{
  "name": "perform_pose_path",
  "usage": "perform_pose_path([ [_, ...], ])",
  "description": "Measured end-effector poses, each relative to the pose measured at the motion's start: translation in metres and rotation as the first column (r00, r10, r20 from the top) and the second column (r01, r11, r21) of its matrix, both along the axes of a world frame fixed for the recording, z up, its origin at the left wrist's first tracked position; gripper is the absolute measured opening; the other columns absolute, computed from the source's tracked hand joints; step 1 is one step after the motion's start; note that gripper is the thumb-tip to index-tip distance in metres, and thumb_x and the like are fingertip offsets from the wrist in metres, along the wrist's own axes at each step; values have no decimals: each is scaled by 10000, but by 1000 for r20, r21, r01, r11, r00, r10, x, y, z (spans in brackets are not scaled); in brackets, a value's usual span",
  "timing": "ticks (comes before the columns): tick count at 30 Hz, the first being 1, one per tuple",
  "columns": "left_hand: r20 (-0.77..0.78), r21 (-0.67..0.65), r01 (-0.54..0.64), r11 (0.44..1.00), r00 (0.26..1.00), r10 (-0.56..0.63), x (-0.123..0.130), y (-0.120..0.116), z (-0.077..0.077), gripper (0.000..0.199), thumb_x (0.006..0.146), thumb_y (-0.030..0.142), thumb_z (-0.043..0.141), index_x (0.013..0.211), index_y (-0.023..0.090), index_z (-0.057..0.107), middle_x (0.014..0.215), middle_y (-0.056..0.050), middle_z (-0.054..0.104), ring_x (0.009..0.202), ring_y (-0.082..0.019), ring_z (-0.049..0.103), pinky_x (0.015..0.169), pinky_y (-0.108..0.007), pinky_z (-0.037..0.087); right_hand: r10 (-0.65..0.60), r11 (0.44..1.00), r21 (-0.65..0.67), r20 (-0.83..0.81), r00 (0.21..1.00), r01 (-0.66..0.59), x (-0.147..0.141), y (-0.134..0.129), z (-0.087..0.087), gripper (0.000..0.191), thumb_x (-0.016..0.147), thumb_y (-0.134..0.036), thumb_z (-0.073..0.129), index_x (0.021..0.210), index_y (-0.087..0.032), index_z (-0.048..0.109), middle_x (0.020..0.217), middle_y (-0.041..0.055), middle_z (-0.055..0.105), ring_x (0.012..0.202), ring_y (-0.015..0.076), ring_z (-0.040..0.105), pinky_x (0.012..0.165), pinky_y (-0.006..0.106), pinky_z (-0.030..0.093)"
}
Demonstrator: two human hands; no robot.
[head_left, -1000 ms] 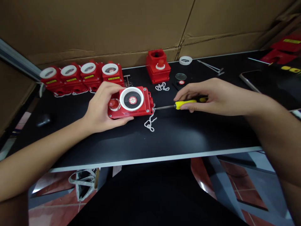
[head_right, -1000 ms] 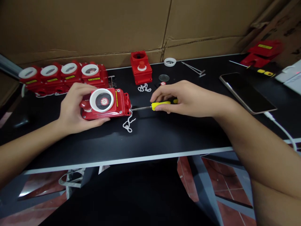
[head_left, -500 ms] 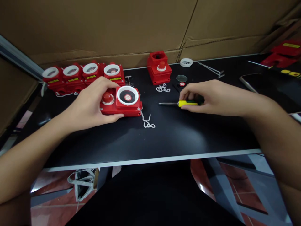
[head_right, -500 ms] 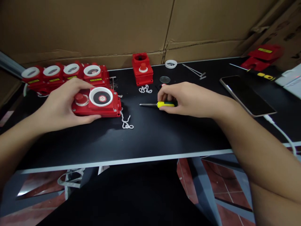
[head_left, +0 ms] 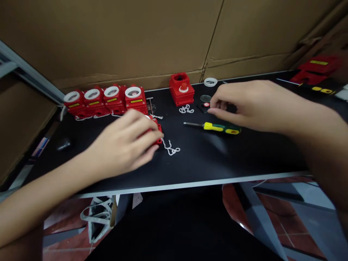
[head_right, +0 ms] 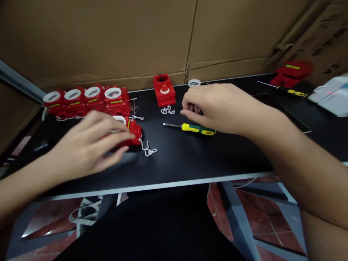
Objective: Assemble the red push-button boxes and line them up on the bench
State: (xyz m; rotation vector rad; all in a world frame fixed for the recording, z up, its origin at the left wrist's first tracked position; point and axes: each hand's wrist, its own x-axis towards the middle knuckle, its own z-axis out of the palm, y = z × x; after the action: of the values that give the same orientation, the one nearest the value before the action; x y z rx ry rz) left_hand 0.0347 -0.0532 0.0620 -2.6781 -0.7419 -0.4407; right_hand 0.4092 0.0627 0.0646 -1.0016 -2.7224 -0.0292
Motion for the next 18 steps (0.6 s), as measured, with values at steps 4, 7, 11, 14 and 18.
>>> perform_pose_path([
  [4, -203, 36, -36, 999, 978, 42, 32, -1, -24, 233, 1205, 182, 631, 1331, 145, 824, 1024, -103, 831, 998, -308, 701, 860, -437, 497, -170, 982, 95, 80, 982, 162, -4, 26, 33, 219, 1055, -434, 734, 963, -243, 789, 897, 65, 787, 731, 206, 578, 707, 345, 331],
  [7, -216, 55, -24, 998, 976, 35, 40, 3, -38, 187, 1203, 204, 681, 1279, 135, 838, 1016, -108, 839, 999, -308, 687, 869, -439, 466, -340, 932, 113, -50, 939, 343, -2, 46, 39, 219, 1094, -392, 657, 1070, -232, 803, 1057, 117, 835, 875, 259, 662, 812, 389, 432],
  [11, -153, 47, -26, 999, 988, 33, 35, 6, -46, 158, 1198, 257, 753, 1186, 129, 844, 1067, -117, 864, 1045, -307, 704, 896, -434, 476, -446, 885, 43, -198, 873, 463, 10, 70, 11, 218, 1098, -352, 638, 1110, -211, 804, 1163, 150, 862, 983, 276, 716, 939, 421, 526],
  [14, -64, 61, 0, 998, 998, 4, 31, 7, -51, 191, 1222, 232, 711, 1155, 111, 843, 1105, -125, 889, 1064, -302, 737, 913, -436, 529, -524, 846, -9, -197, 829, 533, 19, 83, -16, 208, 1069, -318, 679, 1104, -185, 835, 1141, 168, 876, 988, 273, 734, 914, 405, 529],
  [18, 118, 36, 75, 997, 990, -79, 28, 6, -52, 148, 1208, 157, 697, 1214, 91, 829, 1193, -140, 910, 1074, -291, 779, 935, -424, 634, -555, 829, -46, -183, 811, 557, 23, 94, -36, 245, 1072, -320, 668, 1138, -181, 859, 1142, 174, 879, 1061, 318, 791, 915, 413, 546],
])
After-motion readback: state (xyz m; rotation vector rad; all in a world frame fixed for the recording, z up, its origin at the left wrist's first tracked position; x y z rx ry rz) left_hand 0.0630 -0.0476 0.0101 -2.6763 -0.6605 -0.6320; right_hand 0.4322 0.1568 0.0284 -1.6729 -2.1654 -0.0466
